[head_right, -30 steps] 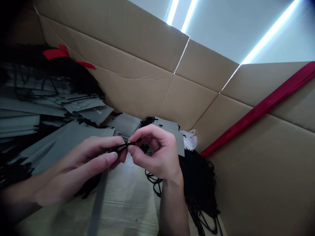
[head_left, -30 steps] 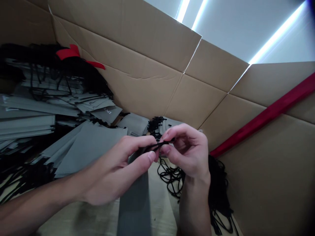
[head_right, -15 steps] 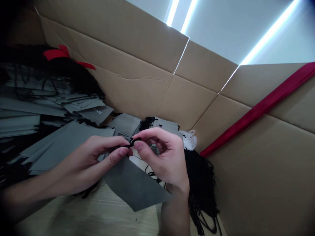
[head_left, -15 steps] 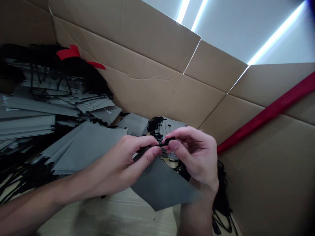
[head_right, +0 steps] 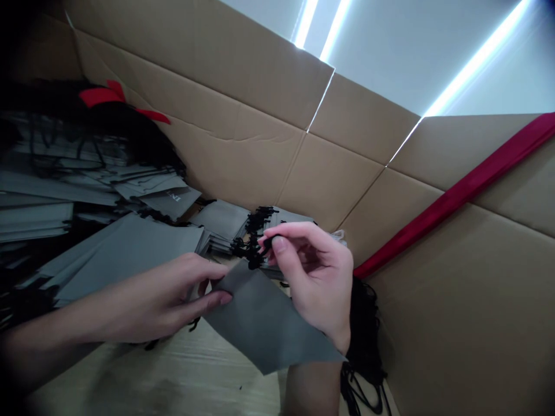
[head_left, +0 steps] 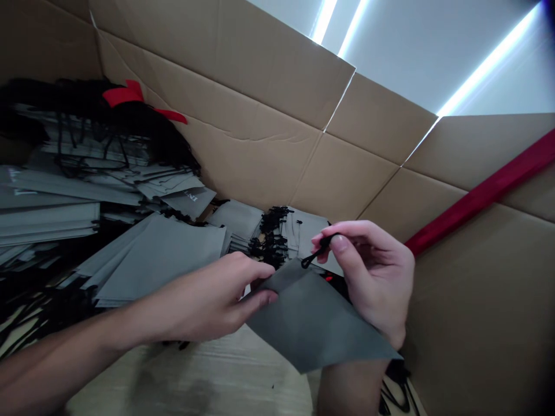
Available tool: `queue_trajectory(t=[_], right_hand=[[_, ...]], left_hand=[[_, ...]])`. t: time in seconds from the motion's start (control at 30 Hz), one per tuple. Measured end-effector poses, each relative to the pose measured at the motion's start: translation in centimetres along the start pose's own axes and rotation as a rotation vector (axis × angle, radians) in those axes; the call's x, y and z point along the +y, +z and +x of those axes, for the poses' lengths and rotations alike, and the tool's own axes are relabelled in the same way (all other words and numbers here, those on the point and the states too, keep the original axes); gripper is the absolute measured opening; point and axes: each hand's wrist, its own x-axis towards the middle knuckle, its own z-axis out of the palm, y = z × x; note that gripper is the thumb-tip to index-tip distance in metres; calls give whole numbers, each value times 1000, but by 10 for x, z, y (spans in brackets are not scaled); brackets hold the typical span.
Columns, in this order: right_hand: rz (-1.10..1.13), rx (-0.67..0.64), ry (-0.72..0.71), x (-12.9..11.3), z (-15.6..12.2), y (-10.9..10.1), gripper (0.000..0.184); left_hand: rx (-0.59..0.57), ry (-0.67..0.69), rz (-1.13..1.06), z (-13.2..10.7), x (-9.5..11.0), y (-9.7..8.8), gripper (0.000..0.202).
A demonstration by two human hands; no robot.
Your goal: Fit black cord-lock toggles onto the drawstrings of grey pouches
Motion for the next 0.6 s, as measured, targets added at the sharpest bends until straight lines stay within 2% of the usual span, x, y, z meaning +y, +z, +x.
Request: queue_trajectory(t=[0.07,0.13,0.27,0.33,0.4,0.47,0.53,0.6], right_hand=[[-31,18,1,-1,-1,-8,8],[-48,0,16,1,-1,-18,10],[32,-25,14,13,4,-37,23],[52,110,-42,20,8,-42,24],[-43,294,-145,22,10,-43,17],[-193,351,-247,18,10,-40,18],[-306,197,-313,10,7,-35,20],[-403,-75,-356,0,2,-28,19]], left_hand=[[-35,-31,-42,3,-1,-1,35],[-2,-45,-55,5,-4,-2,40],[229,-52,-126,12,-10,-6,47],[341,-91,-258,15,-11,-10,47],[440,-125,-385,18,-12,-15,44],[512,-137,-471,19,-12,-19,41],[558,-128,-548,20,-15,-22,40],[592,-113,-634,21,-18,-24,38]])
